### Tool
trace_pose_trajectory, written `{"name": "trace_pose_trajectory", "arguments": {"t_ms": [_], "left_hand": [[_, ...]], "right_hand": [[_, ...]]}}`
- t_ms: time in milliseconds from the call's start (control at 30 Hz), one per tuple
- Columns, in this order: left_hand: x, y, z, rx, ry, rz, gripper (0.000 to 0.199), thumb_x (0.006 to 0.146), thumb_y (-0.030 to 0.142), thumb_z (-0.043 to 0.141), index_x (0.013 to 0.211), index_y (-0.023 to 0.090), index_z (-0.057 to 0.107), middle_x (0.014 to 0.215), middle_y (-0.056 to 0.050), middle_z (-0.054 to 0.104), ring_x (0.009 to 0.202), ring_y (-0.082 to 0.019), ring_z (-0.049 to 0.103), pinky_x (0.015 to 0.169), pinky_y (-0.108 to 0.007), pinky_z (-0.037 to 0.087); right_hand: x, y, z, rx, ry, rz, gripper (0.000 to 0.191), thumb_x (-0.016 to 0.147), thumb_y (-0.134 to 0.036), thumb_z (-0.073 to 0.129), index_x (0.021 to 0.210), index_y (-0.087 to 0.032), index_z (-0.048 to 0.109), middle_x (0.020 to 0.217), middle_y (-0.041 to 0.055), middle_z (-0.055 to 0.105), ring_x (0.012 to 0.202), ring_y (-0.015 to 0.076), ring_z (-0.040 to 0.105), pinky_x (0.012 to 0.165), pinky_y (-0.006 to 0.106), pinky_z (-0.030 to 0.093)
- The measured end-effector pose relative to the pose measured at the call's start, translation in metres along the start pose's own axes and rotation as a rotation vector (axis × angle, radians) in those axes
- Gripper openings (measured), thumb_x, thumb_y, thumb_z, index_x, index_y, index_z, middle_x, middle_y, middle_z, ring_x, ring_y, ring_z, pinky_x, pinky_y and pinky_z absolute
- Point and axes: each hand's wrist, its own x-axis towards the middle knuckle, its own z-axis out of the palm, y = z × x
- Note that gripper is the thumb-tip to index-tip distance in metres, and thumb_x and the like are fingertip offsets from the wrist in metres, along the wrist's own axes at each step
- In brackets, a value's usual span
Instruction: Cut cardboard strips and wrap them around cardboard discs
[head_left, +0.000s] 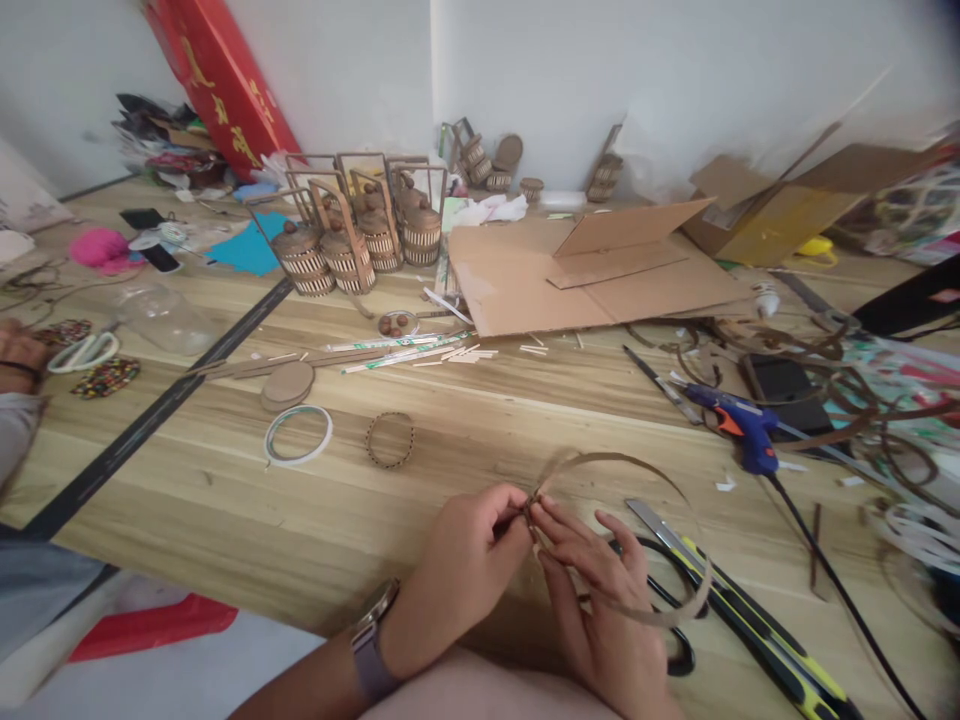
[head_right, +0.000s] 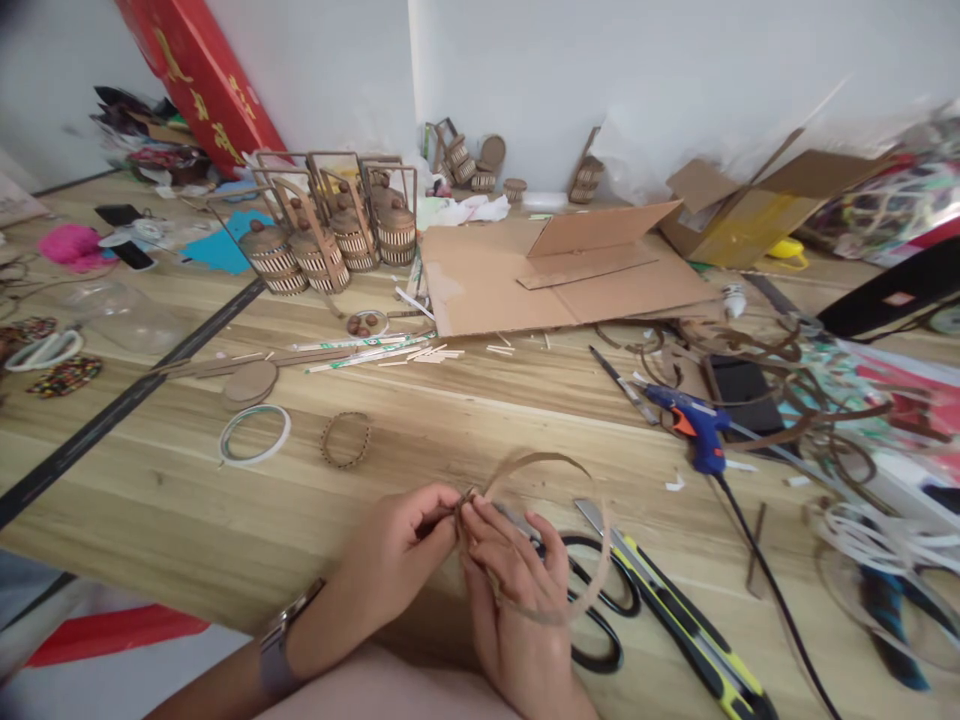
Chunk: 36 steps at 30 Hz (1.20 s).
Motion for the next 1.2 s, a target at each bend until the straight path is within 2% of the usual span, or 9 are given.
{"name": "trace_pose_trajectory", "arguments": {"t_ms": [133, 333, 567, 900, 1200], "left_hand": [[-0.0004, -0.0018, -0.0018, 0.073, 0.016, -0.007, 0.018, 0.086, 0.02, 0.049, 0.08, 0.018, 0.065, 0.071, -0.001, 0.068, 0.063, -0.014, 0.058, 0.058, -0.022, 0.037], [-0.0015, 0.0012, -0.0036, 0.095, -0.033, 0.027, 0.021, 0.092, 0.025, 0.048, 0.088, 0.018, 0.068, 0.077, -0.002, 0.07, 0.069, -0.014, 0.061, 0.061, -0.022, 0.039], [-0.0028, 0.0006, -0.0038, 0.124, -0.01, 0.028, 0.023, 0.092, 0.025, 0.048, 0.085, 0.018, 0.069, 0.074, -0.001, 0.07, 0.066, -0.014, 0.06, 0.06, -0.022, 0.037], [-0.0003, -0.002, -0.0032, -0.008, -0.01, -0.019, 0.022, 0.085, 0.022, 0.052, 0.077, 0.016, 0.072, 0.069, -0.001, 0.07, 0.062, -0.013, 0.059, 0.057, -0.02, 0.038], [0.0025, -0.0023, -0.0067, -0.217, -0.089, -0.103, 0.02, 0.082, 0.021, 0.053, 0.077, 0.016, 0.072, 0.072, -0.002, 0.073, 0.068, -0.014, 0.065, 0.061, -0.02, 0.044]], "right_hand": [[-0.0021, 0.0006, -0.0004, 0.031, -0.007, -0.005, 0.015, 0.089, -0.011, 0.051, 0.088, -0.026, 0.049, 0.095, 0.0008, 0.079, 0.095, 0.0178, 0.074, 0.096, 0.037, 0.041], [-0.0037, 0.0022, -0.0011, 0.012, -0.01, 0.01, 0.013, 0.092, -0.012, 0.05, 0.09, -0.025, 0.051, 0.099, 0.0026, 0.079, 0.1, 0.0188, 0.073, 0.095, 0.038, 0.04], [-0.0011, 0.0021, -0.003, 0.025, -0.025, 0.003, 0.014, 0.092, -0.012, 0.048, 0.089, -0.025, 0.049, 0.096, 0.0025, 0.079, 0.097, 0.0176, 0.074, 0.094, 0.037, 0.041], [-0.0038, 0.0034, -0.0042, 0.042, -0.056, -0.016, 0.014, 0.092, -0.012, 0.047, 0.091, -0.024, 0.053, 0.094, 0.003, 0.079, 0.095, 0.0188, 0.074, 0.095, 0.038, 0.039], [-0.0009, 0.0018, -0.008, 0.116, -0.036, 0.033, 0.017, 0.09, -0.01, 0.045, 0.088, -0.025, 0.052, 0.091, 0.0006, 0.079, 0.092, 0.0191, 0.074, 0.092, 0.038, 0.041]]}}
